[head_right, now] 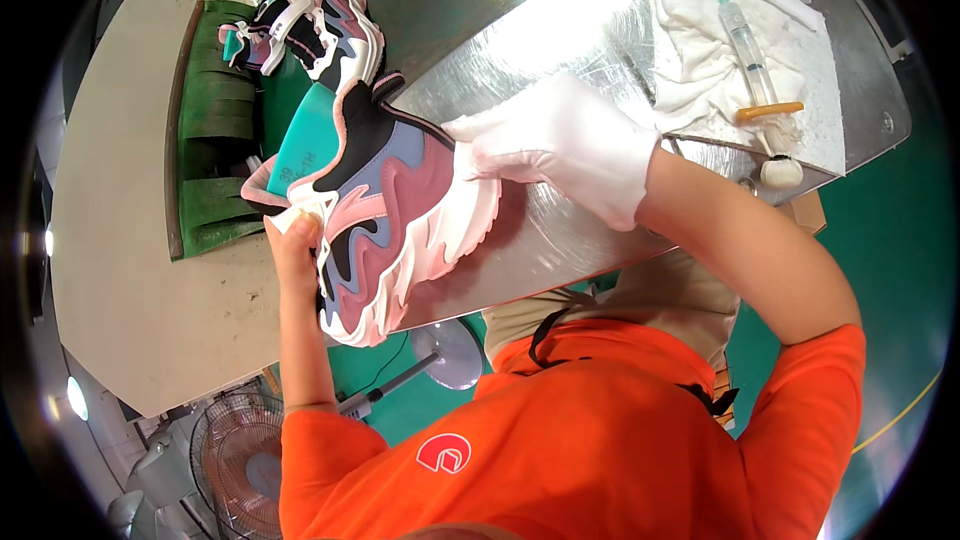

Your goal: The person injects a liquid into the sole of a sneaker using a syringe and then wipes the shoe with a cloth. The person repeats this process on multiple shoes, handling them one at a time on a metal workbench in a factory setting.

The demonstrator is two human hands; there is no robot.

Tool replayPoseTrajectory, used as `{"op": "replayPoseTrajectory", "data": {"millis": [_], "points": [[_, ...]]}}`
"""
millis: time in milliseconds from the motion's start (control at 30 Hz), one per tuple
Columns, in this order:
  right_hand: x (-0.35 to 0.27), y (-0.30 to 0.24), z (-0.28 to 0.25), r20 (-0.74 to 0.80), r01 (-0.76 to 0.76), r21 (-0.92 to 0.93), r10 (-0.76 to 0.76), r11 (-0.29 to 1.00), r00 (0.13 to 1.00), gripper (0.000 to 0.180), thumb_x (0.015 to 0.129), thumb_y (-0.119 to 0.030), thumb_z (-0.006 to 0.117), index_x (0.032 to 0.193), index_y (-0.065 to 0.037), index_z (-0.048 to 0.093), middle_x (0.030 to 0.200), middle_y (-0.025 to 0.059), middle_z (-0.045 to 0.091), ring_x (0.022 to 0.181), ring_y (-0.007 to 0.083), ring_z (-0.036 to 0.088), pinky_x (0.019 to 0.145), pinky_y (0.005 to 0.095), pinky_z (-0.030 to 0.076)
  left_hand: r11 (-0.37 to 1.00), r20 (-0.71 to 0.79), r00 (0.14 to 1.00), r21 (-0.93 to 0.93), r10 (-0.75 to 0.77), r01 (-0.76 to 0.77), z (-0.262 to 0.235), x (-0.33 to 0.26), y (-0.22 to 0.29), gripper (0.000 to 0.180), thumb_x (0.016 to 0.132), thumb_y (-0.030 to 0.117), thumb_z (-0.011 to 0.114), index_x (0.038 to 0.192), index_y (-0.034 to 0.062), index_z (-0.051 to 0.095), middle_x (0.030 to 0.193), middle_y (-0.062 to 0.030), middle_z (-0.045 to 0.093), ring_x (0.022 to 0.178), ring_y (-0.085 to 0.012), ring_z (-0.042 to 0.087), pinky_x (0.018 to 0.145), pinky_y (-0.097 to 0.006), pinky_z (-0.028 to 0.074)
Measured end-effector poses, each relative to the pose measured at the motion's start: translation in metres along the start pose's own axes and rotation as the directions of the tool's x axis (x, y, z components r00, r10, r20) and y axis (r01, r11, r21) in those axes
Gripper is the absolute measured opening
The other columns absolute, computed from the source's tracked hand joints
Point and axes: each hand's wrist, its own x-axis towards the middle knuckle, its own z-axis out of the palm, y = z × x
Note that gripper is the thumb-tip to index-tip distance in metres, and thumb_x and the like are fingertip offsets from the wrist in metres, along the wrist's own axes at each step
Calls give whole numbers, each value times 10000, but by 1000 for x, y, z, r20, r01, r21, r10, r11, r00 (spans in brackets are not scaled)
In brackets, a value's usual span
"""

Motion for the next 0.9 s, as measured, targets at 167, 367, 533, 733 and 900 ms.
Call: {"op": "replayPoseTrajectory", "data": {"millis": [167,367,533,733,900], "points": [[-1,2,5,-14,39,88,-38,995,999,360,884,-118,626,1146,128,600,931,73,668,890,110,596,830,251,463,996,-19,997,-19,81,-81,9,-1,5,673,695,342,741,1204,-34,513,965,-57,599,822,-114,570,710,-245,461],[2,6,7,-72,28,97,-21,995,997,416,849,-89,643,1235,57,592,846,17,643,715,31,524,580,174,391,996,37,998,77,-47,44,-6,2,-1,651,752,377,676,1229,-21,481,918,-9,559,778,-69,515,677,-216,421],[0,1,5,-42,8,60,-6,998,999,428,848,-73,634,1250,62,578,920,46,653,800,55,564,675,190,443,995,-32,996,-56,84,-86,9,4,0,628,689,311,744,1166,-43,540,888,-40,610,727,-91,556,637,-229,442],[0,2,7,-34,-7,147,12,989,999,477,829,-83,654,1246,120,541,1001,89,671,931,122,609,831,243,467,1000,-12,1000,4,1,-1,-1,1,0,668,682,319,752,1181,-67,535,924,-68,634,753,-117,589,651,-249,466],[-4,10,5,13,123,-33,-123,992,992,498,831,-22,610,1302,100,501,1075,118,655,952,134,616,861,258,490,999,-34,999,-39,-1,0,7,-5,8,595,688,279,744,1149,-46,553,918,-57,623,736,-104,577,631,-238,456]]}}
